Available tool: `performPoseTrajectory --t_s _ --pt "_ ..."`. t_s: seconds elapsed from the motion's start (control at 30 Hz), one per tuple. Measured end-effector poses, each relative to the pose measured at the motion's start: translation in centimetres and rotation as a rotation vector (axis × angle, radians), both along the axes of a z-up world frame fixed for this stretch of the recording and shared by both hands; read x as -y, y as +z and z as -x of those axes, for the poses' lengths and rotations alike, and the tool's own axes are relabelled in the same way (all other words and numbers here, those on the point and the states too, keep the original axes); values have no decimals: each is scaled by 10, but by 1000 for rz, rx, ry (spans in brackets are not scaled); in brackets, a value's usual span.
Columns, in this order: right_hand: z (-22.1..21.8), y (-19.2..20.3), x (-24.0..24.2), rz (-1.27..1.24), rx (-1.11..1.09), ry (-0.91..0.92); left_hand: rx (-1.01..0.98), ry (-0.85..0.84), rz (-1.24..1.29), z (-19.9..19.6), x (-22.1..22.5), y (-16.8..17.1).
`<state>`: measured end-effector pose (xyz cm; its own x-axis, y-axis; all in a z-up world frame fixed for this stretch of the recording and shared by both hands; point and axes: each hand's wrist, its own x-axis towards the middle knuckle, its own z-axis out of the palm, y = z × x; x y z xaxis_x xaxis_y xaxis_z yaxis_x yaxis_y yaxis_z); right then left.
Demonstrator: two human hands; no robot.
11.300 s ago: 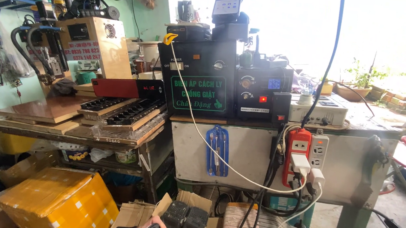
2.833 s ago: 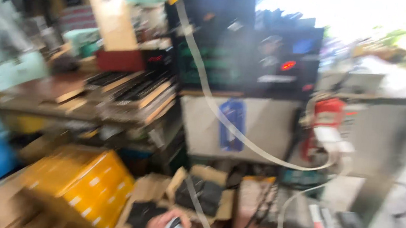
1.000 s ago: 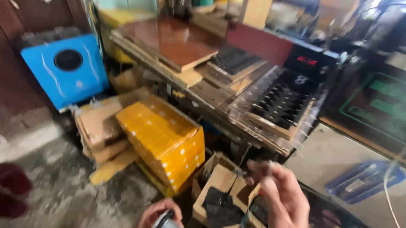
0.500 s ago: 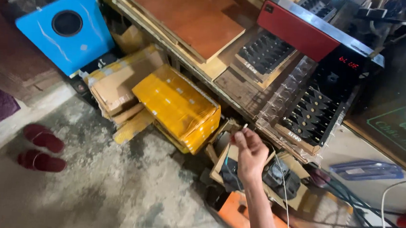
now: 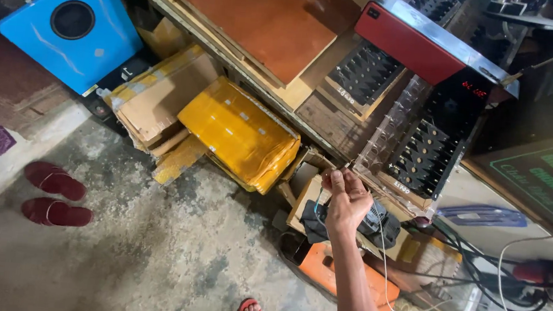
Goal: Inspecting a small motor and testing its functionality using a diagnostic power supply.
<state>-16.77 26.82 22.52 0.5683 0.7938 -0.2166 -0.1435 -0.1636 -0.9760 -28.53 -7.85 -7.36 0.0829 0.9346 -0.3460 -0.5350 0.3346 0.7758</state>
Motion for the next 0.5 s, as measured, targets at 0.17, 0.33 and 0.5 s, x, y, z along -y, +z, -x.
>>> performPoseTrajectory --t_s 0.17,0.33,0.5 --pt "3 -15 -6 -247 -131 -21 8 24 69 -9 -36 -38" --pt "3 -12 -15 -118 -208 -117 13 38 143 -19 -49 -88" --pt "-2 12 -9 -46 -128 -28 -2 48 217 -16 -66 -70"
